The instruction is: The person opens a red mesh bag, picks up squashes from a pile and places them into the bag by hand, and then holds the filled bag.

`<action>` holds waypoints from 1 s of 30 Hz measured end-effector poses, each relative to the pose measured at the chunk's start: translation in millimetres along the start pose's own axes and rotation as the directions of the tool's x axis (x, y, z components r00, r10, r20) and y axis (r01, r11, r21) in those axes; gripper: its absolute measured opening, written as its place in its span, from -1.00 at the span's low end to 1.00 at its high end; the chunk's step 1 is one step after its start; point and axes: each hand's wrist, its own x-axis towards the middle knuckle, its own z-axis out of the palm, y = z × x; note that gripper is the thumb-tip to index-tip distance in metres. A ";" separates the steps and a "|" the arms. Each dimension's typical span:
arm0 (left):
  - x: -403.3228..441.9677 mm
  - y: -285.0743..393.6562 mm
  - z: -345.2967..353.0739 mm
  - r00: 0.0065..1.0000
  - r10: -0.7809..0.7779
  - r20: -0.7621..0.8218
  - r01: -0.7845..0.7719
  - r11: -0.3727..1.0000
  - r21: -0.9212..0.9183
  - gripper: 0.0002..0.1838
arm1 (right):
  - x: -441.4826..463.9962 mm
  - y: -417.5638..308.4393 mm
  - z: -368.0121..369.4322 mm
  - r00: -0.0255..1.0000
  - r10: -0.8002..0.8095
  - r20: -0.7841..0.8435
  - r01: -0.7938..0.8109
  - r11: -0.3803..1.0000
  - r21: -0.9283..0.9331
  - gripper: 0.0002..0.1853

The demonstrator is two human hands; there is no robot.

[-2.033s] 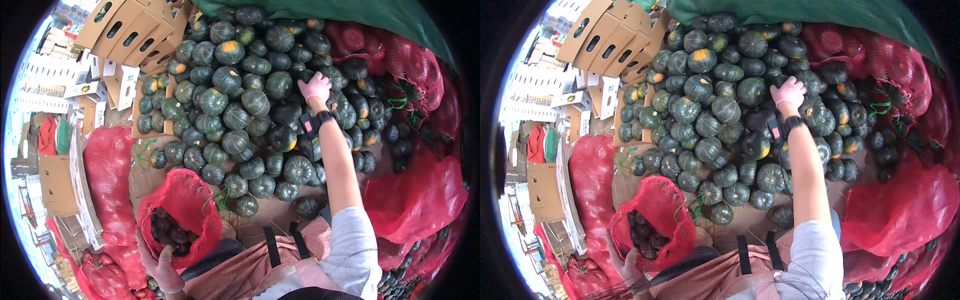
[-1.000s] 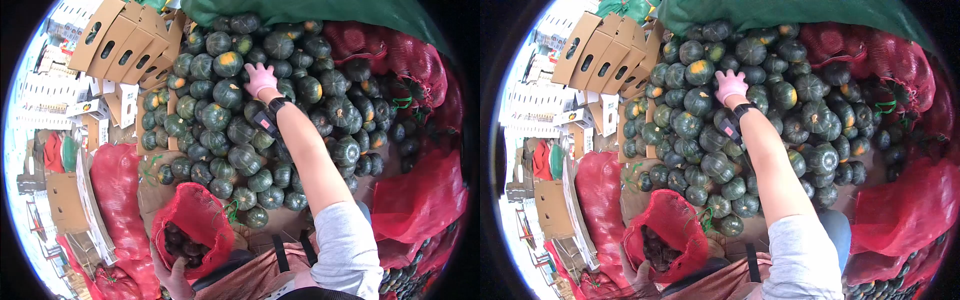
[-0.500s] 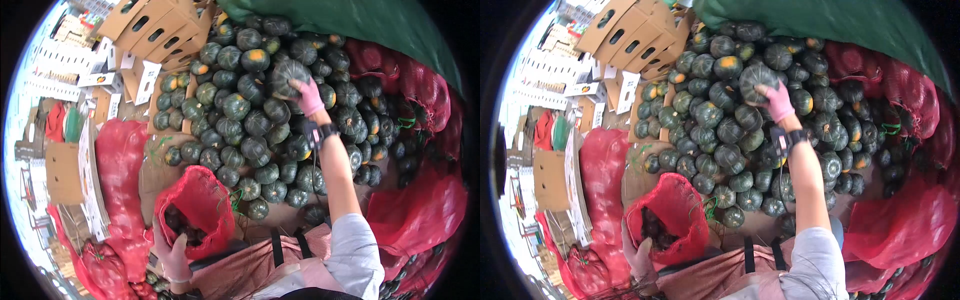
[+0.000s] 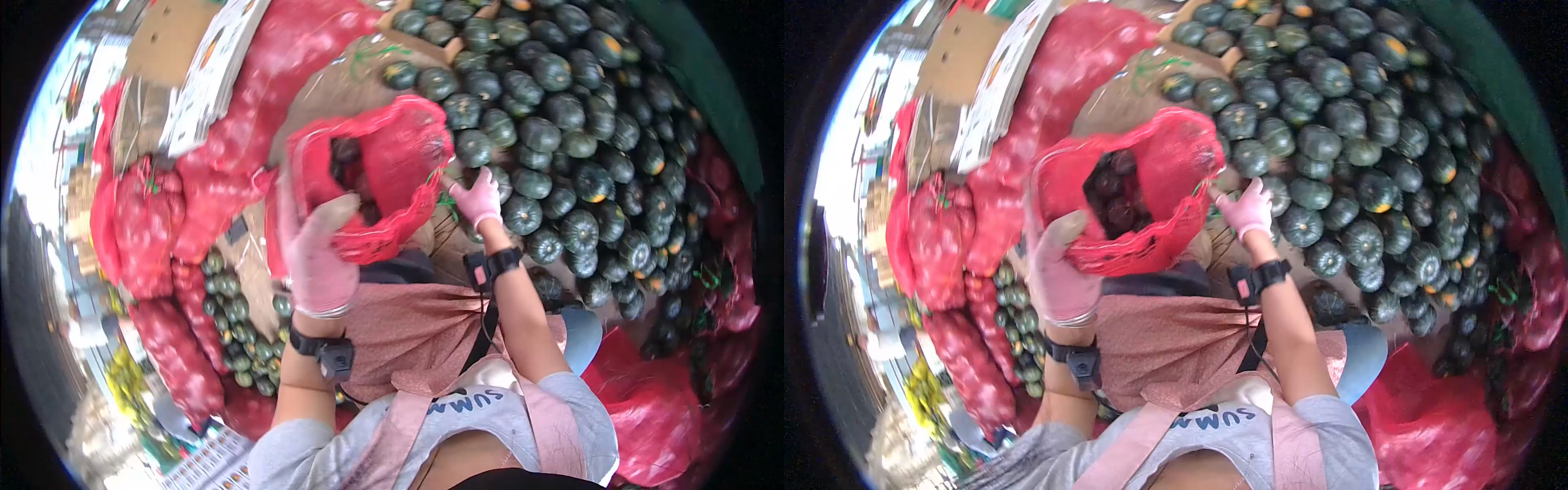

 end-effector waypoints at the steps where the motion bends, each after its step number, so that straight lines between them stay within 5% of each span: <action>1: -5.8 -2.2 -3.2 0.999 -0.052 0.013 0.052 0.998 -0.017 -0.21 | 13.5 -0.9 5.6 0.992 -0.029 0.119 0.011 0.989 0.151 0.06; 2: -11.9 -4.3 -6.2 0.994 -0.103 0.027 0.104 0.994 -0.033 -0.20 | 20.9 -11.5 -0.8 0.894 0.058 0.445 -0.309 0.800 0.515 -0.05; 3: -13.3 -8.8 -4.3 0.990 -0.127 0.069 0.129 0.991 -0.028 -0.20 | 33.8 -27.2 -8.9 0.686 -0.021 0.728 -0.652 0.427 0.627 -0.14; 4: -14.3 -8.6 -2.1 0.974 -0.196 0.113 0.200 0.979 -0.028 -0.20 | 42.5 -40.8 4.2 0.598 -0.402 0.694 -0.693 0.177 0.699 -0.34; 5: -14.6 -9.3 2.6 0.947 -0.276 0.163 0.283 0.959 -0.020 -0.21 | 46.3 -46.6 12.3 0.658 -0.242 0.713 -0.573 0.454 0.682 -0.48; 7: -8.6 -26.1 12.4 0.924 -0.289 0.249 0.292 0.956 0.025 -0.30 | 46.4 -49.1 17.7 0.726 -0.188 0.661 -0.482 0.546 0.685 -0.50; 11: 15.9 -68.6 25.5 0.868 -0.324 0.375 0.304 0.946 0.114 -0.64 | 8.1 -23.4 8.9 0.759 -0.118 0.641 -0.604 0.242 0.760 -0.54; 14: 31.9 -81.0 30.7 0.887 -0.414 0.206 0.376 0.905 0.198 -0.84 | -41.2 -12.7 -4.7 0.727 -0.006 0.686 -0.686 -0.029 0.727 -0.56; 15: 35.2 -98.9 24.6 0.948 -0.270 0.170 0.230 0.948 0.220 -0.86 | -58.0 -11.5 -10.8 0.709 0.042 0.704 -0.698 -0.099 0.709 -0.56; 17: 41.3 -103.6 11.6 0.948 -0.314 0.056 0.290 0.922 0.257 -0.84 | -91.8 -17.9 -22.8 0.650 0.137 0.748 -0.722 -0.195 0.663 -0.57; 18: 37.1 -93.9 7.7 0.989 -0.140 -0.051 0.149 0.933 0.328 -0.79 | -103.9 -25.1 -27.9 0.617 0.176 0.767 -0.750 -0.163 0.641 -0.57; 19: 29.6 -83.9 2.0 0.981 -0.164 -0.102 0.192 0.888 0.417 -0.77 | -110.0 -30.8 -32.9 0.610 0.206 0.765 -0.782 0.000 0.624 -0.58; 20: 22.2 -59.4 -2.6 0.984 -0.147 -0.100 0.177 0.870 0.461 -0.74 | -100.9 -18.6 -33.8 0.740 0.083 0.668 -0.585 0.570 0.577 -0.58; 21: 11.4 -32.5 -8.4 0.985 -0.146 -0.096 0.175 0.846 0.503 -0.71 | -101.4 -56.0 -59.8 0.721 0.074 0.689 -0.253 0.954 0.163 -0.58; 22: 7.1 -5.8 -17.9 0.971 -0.218 -0.098 0.239 0.862 0.448 -0.68 | -103.2 -102.8 -89.4 0.701 0.064 0.710 0.214 0.931 -0.295 -0.56; 24: 7.6 35.9 -49.8 0.954 -0.213 -0.212 0.294 0.812 0.504 -0.67 | -85.3 -100.3 -91.2 0.697 -0.200 0.688 0.246 0.969 0.033 -0.69; 26: 4.3 85.6 -86.6 0.891 -0.283 -0.355 0.416 0.822 0.389 -0.69 | -94.9 -155.7 -108.7 0.747 0.023 0.664 -0.343 0.870 0.355 -0.77; 27: 4.2 87.6 -109.7 0.844 -0.207 -0.494 0.431 0.811 0.395 -0.66 | -111.4 -211.4 -127.3 0.589 0.338 0.734 -0.784 0.458 0.419 -0.77; 28: 2.9 92.4 -126.9 0.783 -0.142 -0.605 0.357 0.900 0.252 -0.64 | -94.4 -205.2 -130.1 0.530 0.358 0.769 -0.809 0.487 0.330 -0.70; 30: -9.0 111.6 -150.9 0.639 -0.158 -0.753 0.233 0.972 -0.006 -0.60 | -71.4 -203.2 -143.9 0.178 -0.051 0.983 -0.737 0.654 0.168 -0.66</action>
